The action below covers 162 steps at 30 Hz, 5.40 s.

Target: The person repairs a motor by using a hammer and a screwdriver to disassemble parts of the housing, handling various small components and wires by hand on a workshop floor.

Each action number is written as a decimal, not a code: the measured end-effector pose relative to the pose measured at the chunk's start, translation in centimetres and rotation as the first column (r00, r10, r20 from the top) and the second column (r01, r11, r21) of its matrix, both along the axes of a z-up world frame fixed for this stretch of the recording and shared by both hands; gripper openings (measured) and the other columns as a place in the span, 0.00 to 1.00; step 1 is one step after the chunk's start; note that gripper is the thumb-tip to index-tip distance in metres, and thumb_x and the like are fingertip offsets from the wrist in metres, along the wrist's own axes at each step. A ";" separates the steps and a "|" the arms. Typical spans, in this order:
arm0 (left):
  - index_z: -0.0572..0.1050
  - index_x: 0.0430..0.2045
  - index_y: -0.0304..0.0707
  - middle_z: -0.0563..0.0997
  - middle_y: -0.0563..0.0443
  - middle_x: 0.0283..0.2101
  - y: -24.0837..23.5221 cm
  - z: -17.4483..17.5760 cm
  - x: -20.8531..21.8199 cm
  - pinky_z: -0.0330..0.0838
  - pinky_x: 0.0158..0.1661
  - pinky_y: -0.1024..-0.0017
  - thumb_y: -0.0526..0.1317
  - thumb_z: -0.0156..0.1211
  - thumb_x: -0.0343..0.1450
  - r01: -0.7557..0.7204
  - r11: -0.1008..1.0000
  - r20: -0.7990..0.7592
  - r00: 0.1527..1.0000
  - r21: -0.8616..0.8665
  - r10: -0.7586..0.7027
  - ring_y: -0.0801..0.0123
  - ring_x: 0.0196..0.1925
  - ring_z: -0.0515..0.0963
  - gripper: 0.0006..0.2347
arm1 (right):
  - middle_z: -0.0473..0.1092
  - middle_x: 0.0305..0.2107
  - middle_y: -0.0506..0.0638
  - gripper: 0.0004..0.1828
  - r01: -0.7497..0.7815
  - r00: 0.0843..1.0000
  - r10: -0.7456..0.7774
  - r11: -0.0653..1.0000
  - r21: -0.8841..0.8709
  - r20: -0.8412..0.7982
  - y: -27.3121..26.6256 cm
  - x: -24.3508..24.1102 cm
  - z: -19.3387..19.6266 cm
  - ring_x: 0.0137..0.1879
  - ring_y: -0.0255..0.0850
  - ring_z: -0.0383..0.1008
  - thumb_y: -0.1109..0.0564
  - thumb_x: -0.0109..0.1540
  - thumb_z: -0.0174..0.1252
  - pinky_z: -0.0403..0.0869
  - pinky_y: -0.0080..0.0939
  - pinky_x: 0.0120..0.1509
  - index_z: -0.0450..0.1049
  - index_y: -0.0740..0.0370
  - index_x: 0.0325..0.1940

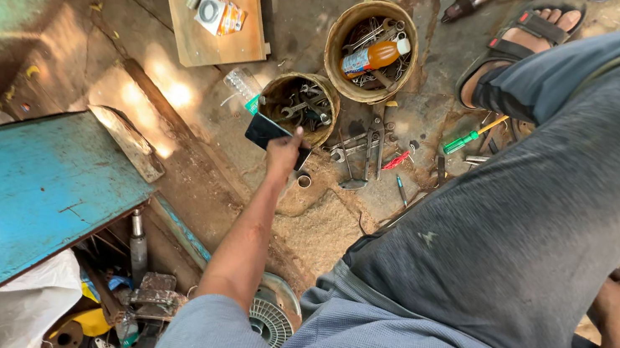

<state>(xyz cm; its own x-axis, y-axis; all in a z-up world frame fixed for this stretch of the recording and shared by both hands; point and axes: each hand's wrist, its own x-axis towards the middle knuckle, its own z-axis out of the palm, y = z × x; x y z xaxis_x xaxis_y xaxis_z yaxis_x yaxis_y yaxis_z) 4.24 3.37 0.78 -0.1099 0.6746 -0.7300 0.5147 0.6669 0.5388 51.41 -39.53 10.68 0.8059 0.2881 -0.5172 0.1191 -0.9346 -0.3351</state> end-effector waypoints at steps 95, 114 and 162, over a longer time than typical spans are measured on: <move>0.71 0.30 0.43 0.71 0.53 0.30 -10.1 28.7 46.2 0.68 0.31 0.73 0.50 0.47 0.78 0.632 0.745 0.970 0.229 -0.214 0.083 0.73 0.30 0.71 0.13 | 0.81 0.30 0.51 0.15 0.219 0.785 -0.563 0.643 0.734 0.258 7.9 -10.6 23.8 0.34 0.35 0.83 0.55 0.61 0.62 0.79 0.34 0.36 0.78 0.64 0.50; 0.76 0.49 0.29 0.77 0.50 0.33 -12.0 28.2 46.3 0.72 0.39 0.75 0.45 0.53 0.79 0.642 0.679 0.920 0.110 -0.355 0.377 0.71 0.35 0.75 0.15 | 0.81 0.32 0.52 0.13 0.246 0.735 -0.643 0.549 0.798 0.216 9.0 -10.1 20.3 0.37 0.36 0.82 0.55 0.63 0.63 0.80 0.34 0.40 0.78 0.65 0.48; 0.74 0.49 0.25 0.71 0.55 0.27 -12.8 51.2 61.1 0.58 0.24 0.79 0.45 0.51 0.80 0.577 0.769 0.923 -0.382 0.275 -0.043 0.79 0.25 0.66 0.16 | 0.75 0.56 0.61 0.24 -0.294 -0.078 0.093 0.949 -0.112 0.993 11.1 5.7 46.9 0.62 0.57 0.77 0.66 0.59 0.63 0.78 0.48 0.64 0.75 0.63 0.60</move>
<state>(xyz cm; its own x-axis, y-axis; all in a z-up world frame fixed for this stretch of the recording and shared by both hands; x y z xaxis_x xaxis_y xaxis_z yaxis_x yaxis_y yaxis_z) 65.36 -9.39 51.98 0.9583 0.0581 0.2797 -0.2005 0.8342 0.5137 57.15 -28.42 57.62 0.3455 0.5040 0.7916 0.5847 -0.7754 0.2385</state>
